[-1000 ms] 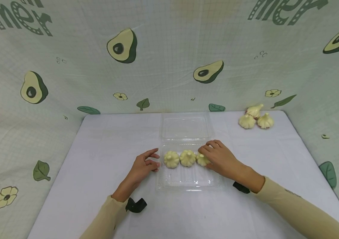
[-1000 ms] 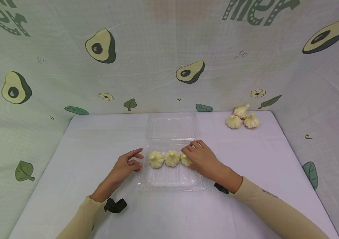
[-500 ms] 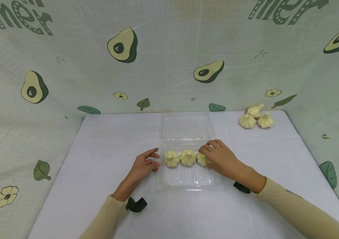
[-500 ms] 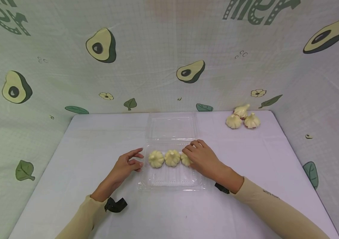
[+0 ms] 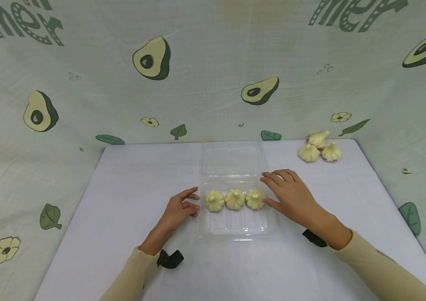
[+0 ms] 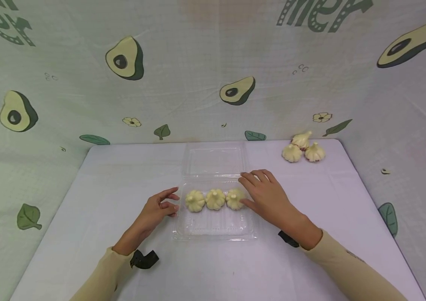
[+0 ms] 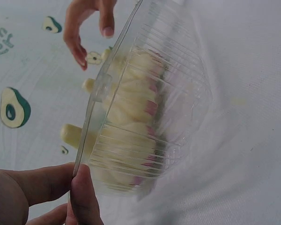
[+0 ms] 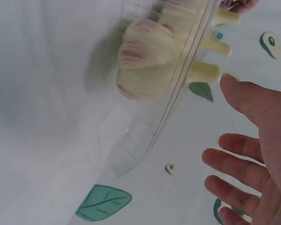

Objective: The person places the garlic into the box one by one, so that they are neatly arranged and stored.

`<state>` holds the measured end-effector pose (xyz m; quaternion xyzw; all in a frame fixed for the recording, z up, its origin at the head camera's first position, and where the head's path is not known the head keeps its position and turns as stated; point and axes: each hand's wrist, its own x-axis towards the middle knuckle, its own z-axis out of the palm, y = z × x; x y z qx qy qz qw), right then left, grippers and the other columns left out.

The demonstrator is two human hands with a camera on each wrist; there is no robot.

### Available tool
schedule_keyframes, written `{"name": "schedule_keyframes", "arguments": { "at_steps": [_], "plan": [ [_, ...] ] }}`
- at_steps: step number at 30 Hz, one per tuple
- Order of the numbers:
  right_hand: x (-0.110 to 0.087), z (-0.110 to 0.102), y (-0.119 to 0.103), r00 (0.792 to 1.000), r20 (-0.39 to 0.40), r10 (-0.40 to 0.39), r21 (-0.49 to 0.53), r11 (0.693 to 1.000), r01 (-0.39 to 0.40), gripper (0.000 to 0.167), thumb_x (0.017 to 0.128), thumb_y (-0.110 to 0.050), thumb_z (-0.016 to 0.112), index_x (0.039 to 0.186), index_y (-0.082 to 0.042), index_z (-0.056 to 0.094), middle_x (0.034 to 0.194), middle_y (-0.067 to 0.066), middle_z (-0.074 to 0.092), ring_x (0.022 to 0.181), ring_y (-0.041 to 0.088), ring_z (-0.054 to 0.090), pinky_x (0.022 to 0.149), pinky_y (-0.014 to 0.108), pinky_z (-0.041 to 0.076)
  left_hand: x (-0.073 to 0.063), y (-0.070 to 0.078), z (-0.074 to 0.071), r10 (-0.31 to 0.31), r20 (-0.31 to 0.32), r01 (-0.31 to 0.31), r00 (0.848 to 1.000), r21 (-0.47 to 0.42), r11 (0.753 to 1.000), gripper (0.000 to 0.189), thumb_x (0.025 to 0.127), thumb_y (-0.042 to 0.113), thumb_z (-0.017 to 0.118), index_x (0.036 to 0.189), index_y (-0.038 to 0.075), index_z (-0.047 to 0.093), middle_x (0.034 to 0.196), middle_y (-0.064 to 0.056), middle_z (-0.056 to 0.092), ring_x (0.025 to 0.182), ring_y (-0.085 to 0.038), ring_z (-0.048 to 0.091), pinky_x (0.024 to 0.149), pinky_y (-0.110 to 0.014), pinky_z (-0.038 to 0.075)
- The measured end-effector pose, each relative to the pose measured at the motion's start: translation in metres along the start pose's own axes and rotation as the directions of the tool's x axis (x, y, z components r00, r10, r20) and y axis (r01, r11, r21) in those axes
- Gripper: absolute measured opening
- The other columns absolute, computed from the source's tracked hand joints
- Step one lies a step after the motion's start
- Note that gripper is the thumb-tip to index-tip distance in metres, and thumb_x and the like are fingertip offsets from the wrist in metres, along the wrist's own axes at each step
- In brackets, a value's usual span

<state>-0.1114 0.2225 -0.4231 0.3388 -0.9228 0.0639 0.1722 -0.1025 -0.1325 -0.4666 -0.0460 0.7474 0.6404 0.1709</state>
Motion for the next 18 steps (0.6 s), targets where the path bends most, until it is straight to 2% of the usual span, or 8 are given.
{"name": "schedule_keyframes", "arguments": {
  "at_steps": [4, 9, 14, 18],
  "plan": [
    [-0.006, -0.003, 0.013, 0.997, -0.07, 0.044, -0.002, 0.999, -0.044, 0.066, 0.08, -0.028, 0.094, 0.131, 0.003, 0.066, 0.138, 0.018, 0.065, 0.12, 0.041, 0.059, 0.105, 0.057, 0.045, -0.001, 0.0, -0.001, 0.007, 0.008, -0.007, 1.0, -0.002, 1.0, 0.064, 0.096, -0.01, 0.07, 0.155, 0.0, 0.049, 0.128, -0.021, 0.06, 0.081, -0.014, 0.067, 0.071, -0.025, 0.059],
    [-0.015, -0.005, 0.031, 0.985, -0.117, 0.127, -0.025, 0.991, -0.13, 0.07, 0.08, -0.026, 0.092, 0.136, 0.004, 0.063, 0.143, 0.022, 0.062, 0.124, 0.044, 0.056, 0.104, 0.061, 0.043, -0.001, 0.0, -0.001, 0.012, 0.011, -0.012, 1.0, -0.005, 1.0, 0.064, 0.096, -0.01, 0.07, 0.156, -0.001, 0.049, 0.128, -0.022, 0.06, 0.079, -0.012, 0.066, 0.071, -0.024, 0.059],
    [-0.024, -0.005, 0.049, 0.965, -0.146, 0.219, -0.024, 0.974, -0.224, 0.075, 0.078, -0.024, 0.091, 0.139, 0.006, 0.06, 0.145, 0.025, 0.058, 0.125, 0.048, 0.053, 0.107, 0.064, 0.039, 0.0, -0.001, 0.0, 0.009, 0.004, -0.009, 1.0, -0.006, 1.0, 0.065, 0.095, -0.01, 0.07, 0.156, 0.0, 0.049, 0.127, -0.021, 0.06, 0.078, -0.012, 0.066, 0.071, -0.024, 0.058],
    [-0.029, -0.003, 0.062, 0.941, -0.15, 0.303, -0.023, 0.951, -0.31, 0.077, 0.078, -0.022, 0.091, 0.14, 0.007, 0.057, 0.143, 0.028, 0.057, 0.125, 0.05, 0.051, 0.107, 0.065, 0.038, 0.001, -0.001, -0.001, 0.005, 0.006, -0.005, 1.0, -0.005, 1.0, 0.065, 0.096, -0.01, 0.069, 0.156, 0.0, 0.049, 0.128, -0.021, 0.06, 0.08, -0.012, 0.066, 0.071, -0.024, 0.059]
  ]
}}
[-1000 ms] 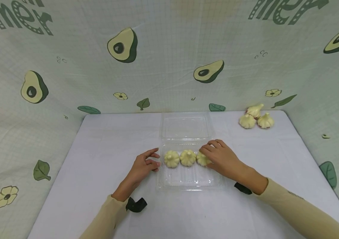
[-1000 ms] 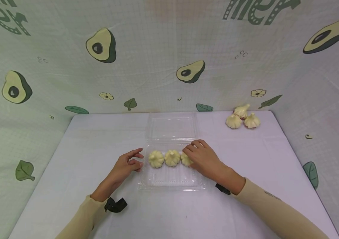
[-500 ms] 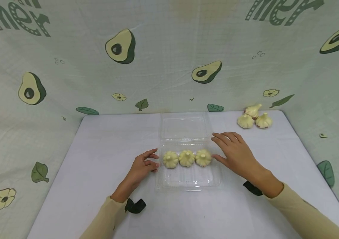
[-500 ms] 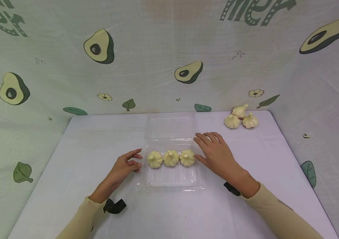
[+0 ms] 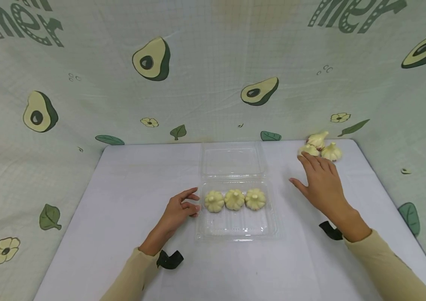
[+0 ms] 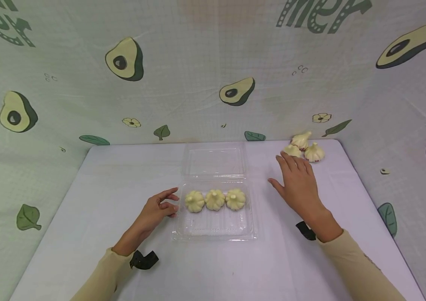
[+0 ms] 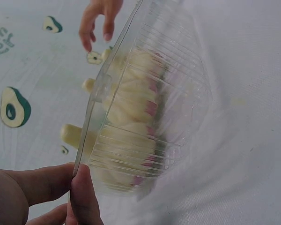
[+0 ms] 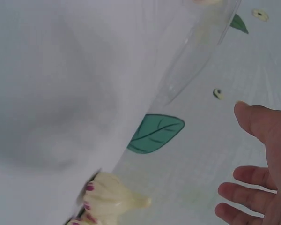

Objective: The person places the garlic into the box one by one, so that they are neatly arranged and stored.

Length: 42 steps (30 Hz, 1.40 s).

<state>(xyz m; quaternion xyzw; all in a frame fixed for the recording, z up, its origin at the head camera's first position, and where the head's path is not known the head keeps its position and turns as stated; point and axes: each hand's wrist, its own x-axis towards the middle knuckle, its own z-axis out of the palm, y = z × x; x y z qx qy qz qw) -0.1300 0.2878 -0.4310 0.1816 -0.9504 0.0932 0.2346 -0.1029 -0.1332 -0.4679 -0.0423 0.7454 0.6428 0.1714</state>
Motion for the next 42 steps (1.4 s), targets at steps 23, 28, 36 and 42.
{"name": "schedule_keyframes", "arguments": {
  "at_steps": [23, 28, 36, 42],
  "plan": [
    [0.007, 0.028, 0.058, 0.962, 0.1, 0.254, -0.082, 0.966, -0.246, 0.081, 0.089, -0.024, 0.084, 0.149, 0.015, 0.045, 0.148, 0.037, 0.047, 0.134, 0.057, 0.042, 0.114, 0.069, 0.029, 0.0, 0.002, 0.0, 0.002, -0.001, -0.002, 1.0, 0.009, 1.0, 0.064, 0.097, -0.009, 0.07, 0.156, 0.001, 0.049, 0.127, -0.019, 0.06, 0.083, -0.015, 0.068, 0.073, -0.026, 0.06],
    [0.01, 0.036, 0.067, 0.96, 0.1, 0.263, -0.092, 0.963, -0.254, 0.08, 0.09, -0.024, 0.084, 0.148, 0.015, 0.045, 0.148, 0.037, 0.046, 0.133, 0.057, 0.042, 0.114, 0.069, 0.029, 0.001, 0.002, 0.0, 0.005, -0.003, -0.005, 1.0, 0.01, 1.0, 0.064, 0.096, -0.009, 0.07, 0.156, 0.001, 0.05, 0.127, -0.019, 0.061, 0.085, -0.018, 0.069, 0.072, -0.026, 0.06],
    [0.014, 0.043, 0.074, 0.945, 0.145, 0.293, -0.087, 0.955, -0.283, 0.077, 0.095, -0.024, 0.08, 0.15, 0.015, 0.042, 0.148, 0.037, 0.045, 0.137, 0.057, 0.038, 0.116, 0.069, 0.026, 0.0, 0.002, 0.001, -0.002, -0.006, 0.002, 1.0, 0.007, 1.0, 0.064, 0.096, -0.01, 0.07, 0.156, 0.001, 0.05, 0.127, -0.019, 0.061, 0.085, -0.019, 0.069, 0.072, -0.025, 0.06],
    [0.017, 0.048, 0.077, 0.943, 0.154, 0.296, -0.091, 0.954, -0.284, 0.076, 0.096, -0.024, 0.079, 0.15, 0.015, 0.042, 0.148, 0.037, 0.046, 0.138, 0.057, 0.037, 0.117, 0.068, 0.026, 0.0, 0.001, 0.0, 0.006, -0.004, -0.006, 1.0, 0.007, 1.0, 0.064, 0.096, -0.01, 0.07, 0.156, 0.0, 0.05, 0.127, -0.019, 0.061, 0.081, -0.016, 0.067, 0.072, -0.024, 0.059]
  ]
}}
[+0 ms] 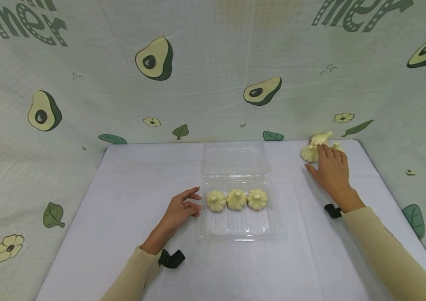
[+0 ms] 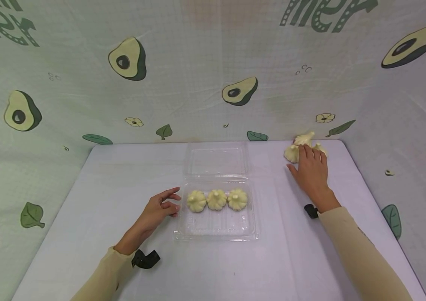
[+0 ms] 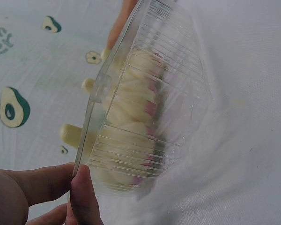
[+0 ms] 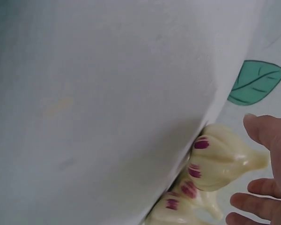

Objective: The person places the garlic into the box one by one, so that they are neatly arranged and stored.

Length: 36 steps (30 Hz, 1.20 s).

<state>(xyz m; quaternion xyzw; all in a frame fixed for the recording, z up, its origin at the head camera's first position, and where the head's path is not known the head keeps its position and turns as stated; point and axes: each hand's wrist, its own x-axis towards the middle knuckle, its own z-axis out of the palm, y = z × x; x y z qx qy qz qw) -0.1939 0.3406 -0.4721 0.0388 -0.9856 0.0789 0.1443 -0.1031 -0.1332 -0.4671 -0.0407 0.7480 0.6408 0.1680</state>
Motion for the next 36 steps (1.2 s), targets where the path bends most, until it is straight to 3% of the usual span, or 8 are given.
{"name": "schedule_keyframes", "arguments": {
  "at_steps": [24, 36],
  "plan": [
    [0.009, 0.006, 0.003, 0.999, 0.0, -0.036, -0.011, 0.999, 0.036, 0.066, 0.092, -0.016, 0.081, 0.14, 0.014, 0.049, 0.137, 0.038, 0.054, 0.127, 0.058, 0.046, 0.114, 0.071, 0.028, -0.002, 0.0, -0.001, 0.009, 0.016, -0.009, 1.0, -0.001, 1.0, 0.064, 0.096, -0.01, 0.07, 0.156, -0.002, 0.048, 0.129, -0.023, 0.059, 0.079, -0.012, 0.066, 0.072, -0.025, 0.059],
    [0.016, 0.007, 0.001, 0.996, 0.083, -0.015, 0.047, 0.999, 0.011, 0.06, 0.091, -0.01, 0.081, 0.136, 0.013, 0.048, 0.136, 0.039, 0.054, 0.128, 0.057, 0.046, 0.115, 0.068, 0.026, -0.003, 0.001, -0.002, 0.009, 0.017, -0.01, 1.0, 0.005, 1.0, 0.064, 0.096, -0.009, 0.07, 0.156, -0.002, 0.048, 0.13, -0.022, 0.059, 0.079, -0.013, 0.066, 0.072, -0.025, 0.059]
  ]
}}
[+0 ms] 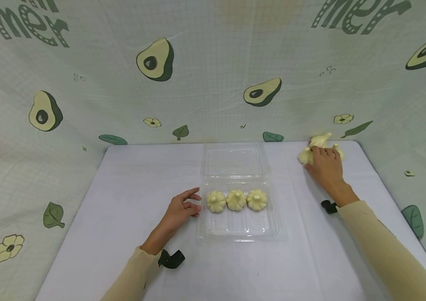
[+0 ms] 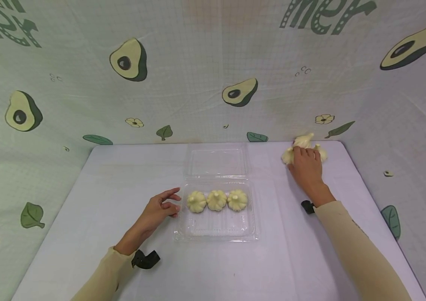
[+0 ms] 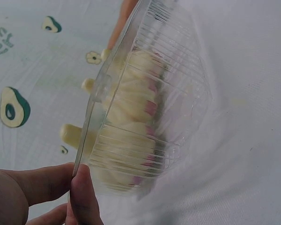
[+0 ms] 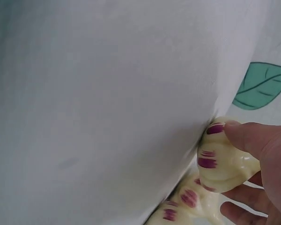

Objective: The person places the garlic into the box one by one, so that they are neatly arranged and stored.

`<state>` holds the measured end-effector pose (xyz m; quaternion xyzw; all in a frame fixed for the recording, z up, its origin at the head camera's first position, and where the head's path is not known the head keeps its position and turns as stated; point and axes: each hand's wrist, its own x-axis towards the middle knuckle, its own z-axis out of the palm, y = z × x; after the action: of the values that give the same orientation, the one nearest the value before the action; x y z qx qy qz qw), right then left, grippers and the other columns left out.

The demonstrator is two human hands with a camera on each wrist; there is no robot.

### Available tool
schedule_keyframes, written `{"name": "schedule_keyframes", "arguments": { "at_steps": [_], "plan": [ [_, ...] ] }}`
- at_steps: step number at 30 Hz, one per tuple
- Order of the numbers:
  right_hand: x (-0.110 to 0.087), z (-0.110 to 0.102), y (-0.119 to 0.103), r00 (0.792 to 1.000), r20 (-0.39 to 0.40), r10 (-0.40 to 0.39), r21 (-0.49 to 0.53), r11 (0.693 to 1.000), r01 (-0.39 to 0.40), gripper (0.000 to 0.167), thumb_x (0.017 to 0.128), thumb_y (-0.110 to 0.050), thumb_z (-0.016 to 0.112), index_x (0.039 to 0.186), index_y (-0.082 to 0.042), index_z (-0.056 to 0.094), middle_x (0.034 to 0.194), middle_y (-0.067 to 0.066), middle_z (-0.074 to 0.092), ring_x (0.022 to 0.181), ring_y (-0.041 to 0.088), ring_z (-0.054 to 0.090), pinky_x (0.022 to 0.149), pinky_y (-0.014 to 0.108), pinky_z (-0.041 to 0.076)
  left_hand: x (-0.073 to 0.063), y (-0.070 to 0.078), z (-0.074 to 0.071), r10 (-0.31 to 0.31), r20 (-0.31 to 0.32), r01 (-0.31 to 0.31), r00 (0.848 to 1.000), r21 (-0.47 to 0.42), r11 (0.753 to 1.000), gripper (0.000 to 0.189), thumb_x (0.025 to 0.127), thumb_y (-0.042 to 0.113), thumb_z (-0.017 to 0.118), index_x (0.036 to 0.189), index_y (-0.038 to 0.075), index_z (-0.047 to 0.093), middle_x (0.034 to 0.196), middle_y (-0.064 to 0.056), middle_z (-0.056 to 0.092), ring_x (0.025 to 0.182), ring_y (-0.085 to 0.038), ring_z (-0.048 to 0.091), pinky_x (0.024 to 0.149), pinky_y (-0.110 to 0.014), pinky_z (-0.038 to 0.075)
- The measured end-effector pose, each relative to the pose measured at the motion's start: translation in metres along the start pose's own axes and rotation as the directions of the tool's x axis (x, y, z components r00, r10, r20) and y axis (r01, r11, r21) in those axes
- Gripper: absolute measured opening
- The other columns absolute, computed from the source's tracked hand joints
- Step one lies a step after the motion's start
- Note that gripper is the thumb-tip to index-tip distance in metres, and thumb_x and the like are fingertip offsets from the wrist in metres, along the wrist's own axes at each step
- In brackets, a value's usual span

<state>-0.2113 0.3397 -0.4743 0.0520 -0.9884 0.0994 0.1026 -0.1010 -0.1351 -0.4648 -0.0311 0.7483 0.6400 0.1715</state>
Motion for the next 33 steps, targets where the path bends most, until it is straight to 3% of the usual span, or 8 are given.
{"name": "schedule_keyframes", "arguments": {
  "at_steps": [20, 27, 33],
  "plan": [
    [-0.01, -0.004, 0.0, 0.997, -0.027, -0.069, -0.019, 0.997, 0.068, 0.065, 0.091, -0.015, 0.083, 0.141, 0.011, 0.051, 0.134, 0.036, 0.057, 0.127, 0.056, 0.047, 0.112, 0.069, 0.029, 0.003, -0.002, 0.001, -0.01, -0.017, 0.01, 1.0, -0.012, 1.0, 0.064, 0.095, -0.009, 0.071, 0.155, 0.0, 0.05, 0.126, -0.02, 0.061, 0.081, -0.014, 0.067, 0.071, -0.024, 0.06],
    [-0.024, -0.019, -0.016, 0.991, -0.103, -0.091, -0.004, 0.996, 0.091, 0.062, 0.087, -0.015, 0.088, 0.134, 0.01, 0.057, 0.132, 0.034, 0.06, 0.123, 0.055, 0.051, 0.106, 0.07, 0.034, 0.002, -0.003, 0.001, 0.0, -0.011, 0.0, 1.0, -0.014, 1.0, 0.063, 0.096, -0.009, 0.071, 0.155, -0.002, 0.049, 0.128, -0.02, 0.059, 0.082, -0.013, 0.066, 0.071, -0.024, 0.059],
    [-0.037, -0.036, -0.036, 0.967, -0.198, -0.163, -0.001, 0.986, 0.166, 0.059, 0.079, -0.013, 0.094, 0.124, 0.008, 0.061, 0.124, 0.031, 0.065, 0.116, 0.053, 0.055, 0.101, 0.069, 0.039, 0.001, -0.004, 0.0, -0.006, -0.008, 0.006, 1.0, -0.015, 1.0, 0.063, 0.096, -0.009, 0.07, 0.156, -0.001, 0.049, 0.129, -0.021, 0.059, 0.083, -0.013, 0.066, 0.072, -0.025, 0.059]
  ]
}}
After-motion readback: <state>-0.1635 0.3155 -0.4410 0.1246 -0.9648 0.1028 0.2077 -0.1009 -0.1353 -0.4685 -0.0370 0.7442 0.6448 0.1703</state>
